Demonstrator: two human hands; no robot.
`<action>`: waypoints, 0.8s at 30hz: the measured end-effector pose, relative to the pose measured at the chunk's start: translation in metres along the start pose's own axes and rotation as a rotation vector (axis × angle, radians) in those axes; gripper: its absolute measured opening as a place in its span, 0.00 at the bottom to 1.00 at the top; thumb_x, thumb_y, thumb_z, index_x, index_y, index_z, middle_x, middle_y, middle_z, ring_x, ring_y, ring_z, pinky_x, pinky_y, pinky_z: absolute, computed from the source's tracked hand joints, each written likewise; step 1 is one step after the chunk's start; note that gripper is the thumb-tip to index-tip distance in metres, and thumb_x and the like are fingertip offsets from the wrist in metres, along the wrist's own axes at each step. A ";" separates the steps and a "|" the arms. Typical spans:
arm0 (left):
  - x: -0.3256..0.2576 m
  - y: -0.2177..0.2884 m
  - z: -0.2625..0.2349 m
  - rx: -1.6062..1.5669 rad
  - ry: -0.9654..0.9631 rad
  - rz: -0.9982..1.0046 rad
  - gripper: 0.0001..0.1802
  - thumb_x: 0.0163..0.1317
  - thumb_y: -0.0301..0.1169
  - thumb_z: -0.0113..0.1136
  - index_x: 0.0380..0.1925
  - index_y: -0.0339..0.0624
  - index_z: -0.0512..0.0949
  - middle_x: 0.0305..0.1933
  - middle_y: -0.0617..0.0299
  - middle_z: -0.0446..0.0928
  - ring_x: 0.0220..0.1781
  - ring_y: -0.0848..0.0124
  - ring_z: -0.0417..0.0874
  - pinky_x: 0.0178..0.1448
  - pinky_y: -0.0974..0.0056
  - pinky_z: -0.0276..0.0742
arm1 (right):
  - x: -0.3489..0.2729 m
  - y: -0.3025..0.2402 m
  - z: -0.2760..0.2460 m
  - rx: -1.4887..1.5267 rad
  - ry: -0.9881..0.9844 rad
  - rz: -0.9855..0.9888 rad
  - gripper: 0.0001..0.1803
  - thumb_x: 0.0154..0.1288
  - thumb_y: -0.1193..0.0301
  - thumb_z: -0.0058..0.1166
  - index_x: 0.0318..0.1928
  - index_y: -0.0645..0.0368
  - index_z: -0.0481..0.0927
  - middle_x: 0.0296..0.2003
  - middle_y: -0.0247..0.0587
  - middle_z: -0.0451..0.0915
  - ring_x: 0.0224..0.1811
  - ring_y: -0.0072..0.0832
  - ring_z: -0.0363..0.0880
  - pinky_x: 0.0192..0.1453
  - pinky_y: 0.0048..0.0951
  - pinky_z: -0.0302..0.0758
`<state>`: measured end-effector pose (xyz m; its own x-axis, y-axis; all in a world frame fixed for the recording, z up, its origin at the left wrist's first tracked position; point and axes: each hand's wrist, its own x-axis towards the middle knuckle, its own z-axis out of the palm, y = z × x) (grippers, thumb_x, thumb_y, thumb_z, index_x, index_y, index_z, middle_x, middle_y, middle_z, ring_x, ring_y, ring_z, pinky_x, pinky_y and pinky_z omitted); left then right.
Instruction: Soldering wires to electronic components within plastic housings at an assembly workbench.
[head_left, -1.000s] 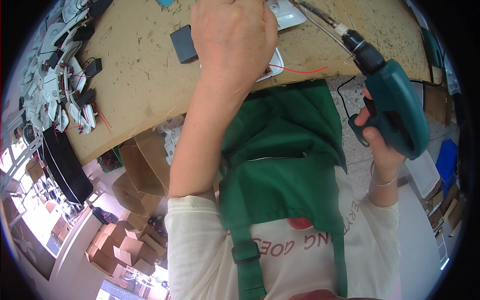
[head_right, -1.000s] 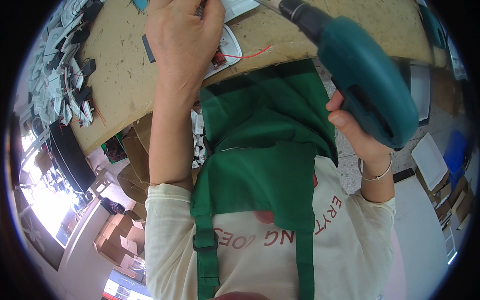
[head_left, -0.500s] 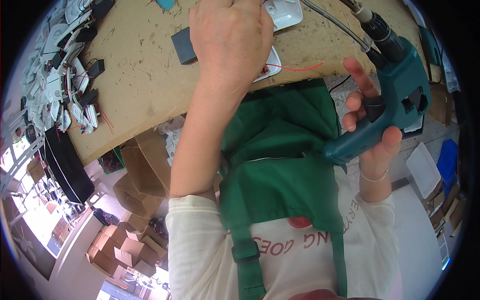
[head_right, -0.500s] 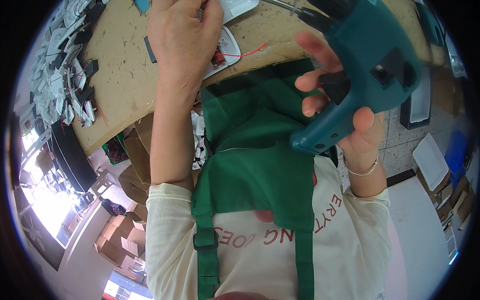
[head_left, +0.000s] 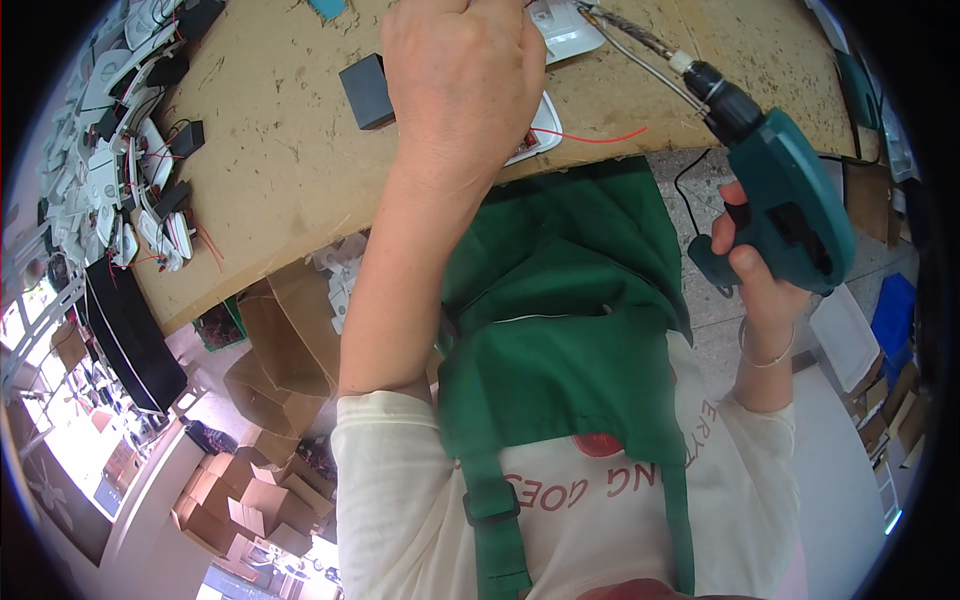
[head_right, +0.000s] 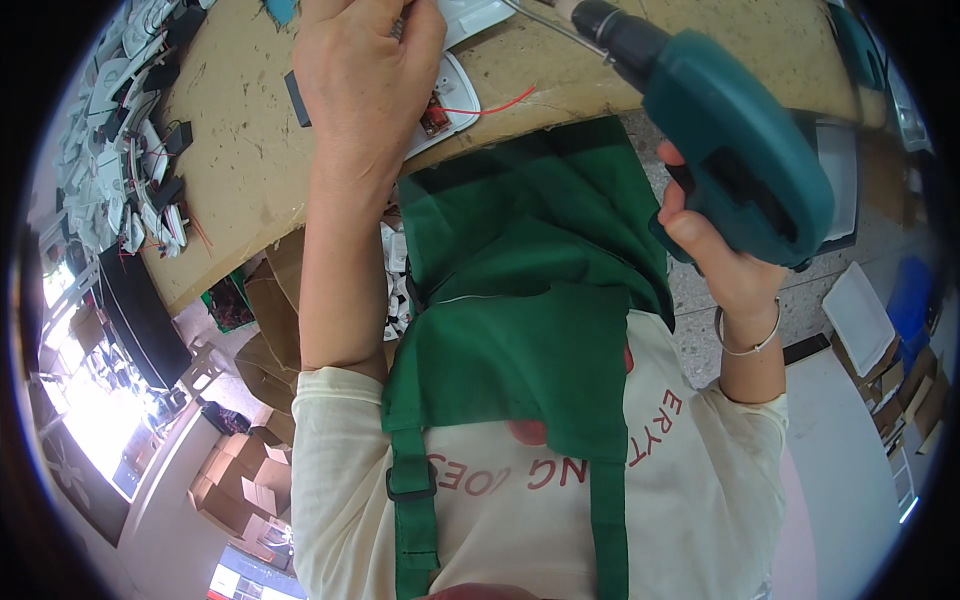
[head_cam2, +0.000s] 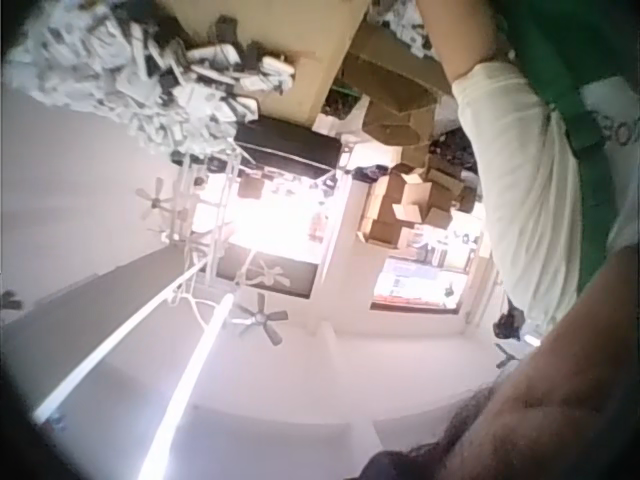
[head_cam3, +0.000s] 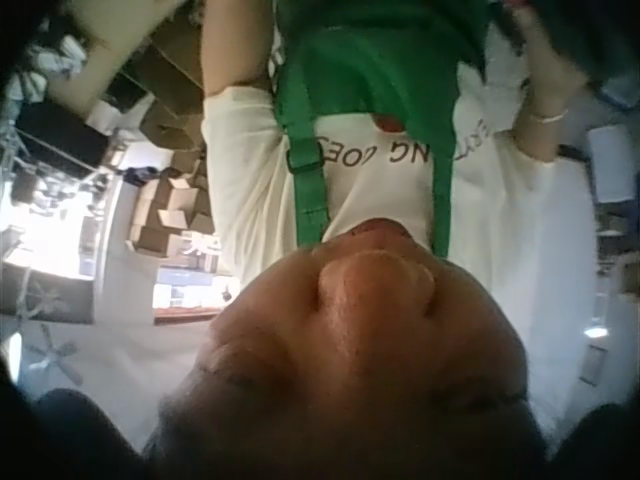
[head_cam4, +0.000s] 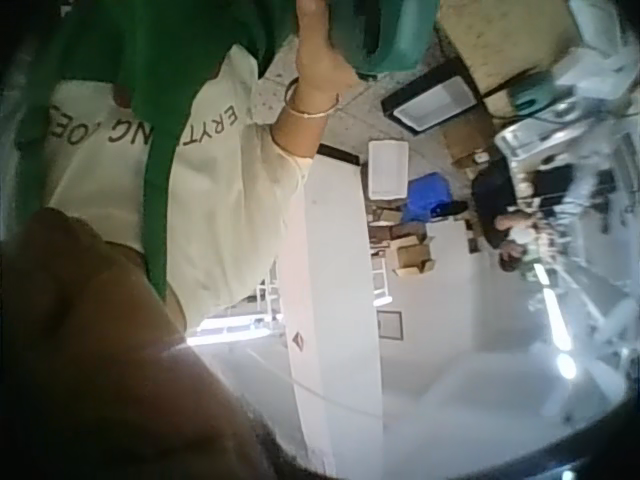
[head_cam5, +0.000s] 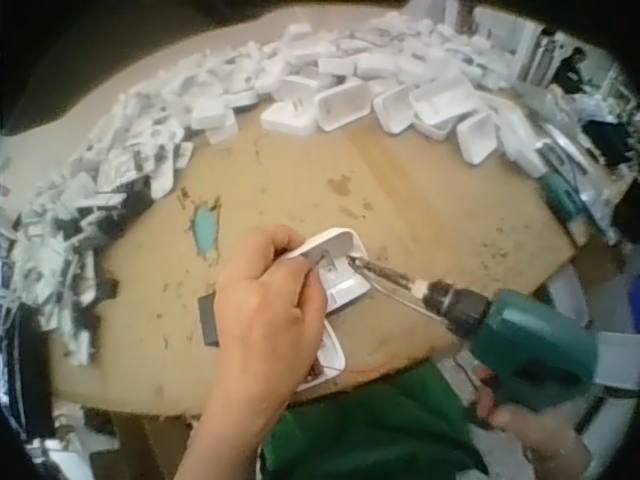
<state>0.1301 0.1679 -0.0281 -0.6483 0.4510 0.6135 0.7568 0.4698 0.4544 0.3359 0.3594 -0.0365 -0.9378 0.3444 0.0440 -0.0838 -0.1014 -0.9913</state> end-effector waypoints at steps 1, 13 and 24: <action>0.000 0.001 0.000 0.003 0.008 0.000 0.05 0.48 0.17 0.60 0.28 0.31 0.79 0.38 0.49 0.77 0.38 0.50 0.79 0.41 0.54 0.75 | 0.000 -0.001 0.001 -0.048 -0.034 0.026 0.29 0.57 0.76 0.67 0.58 0.72 0.71 0.45 0.53 0.81 0.35 0.26 0.79 0.41 0.25 0.78; -0.001 -0.005 0.004 0.091 0.013 0.059 0.05 0.48 0.17 0.60 0.27 0.31 0.78 0.38 0.49 0.77 0.37 0.50 0.79 0.41 0.55 0.75 | 0.009 -0.001 0.010 -0.271 -0.047 0.038 0.20 0.52 0.79 0.72 0.47 0.65 0.81 0.36 0.38 0.84 0.36 0.23 0.81 0.44 0.23 0.79; 0.000 0.000 0.001 0.023 0.015 0.011 0.05 0.48 0.17 0.60 0.28 0.32 0.78 0.37 0.49 0.77 0.36 0.50 0.79 0.40 0.54 0.75 | 0.011 -0.003 0.014 -0.346 -0.049 0.043 0.20 0.51 0.78 0.73 0.46 0.65 0.81 0.35 0.37 0.84 0.36 0.23 0.81 0.44 0.23 0.79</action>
<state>0.1299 0.1682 -0.0290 -0.6385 0.4452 0.6278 0.7617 0.4819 0.4330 0.3213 0.3508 -0.0315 -0.9537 0.3008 -0.0006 0.0671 0.2106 -0.9753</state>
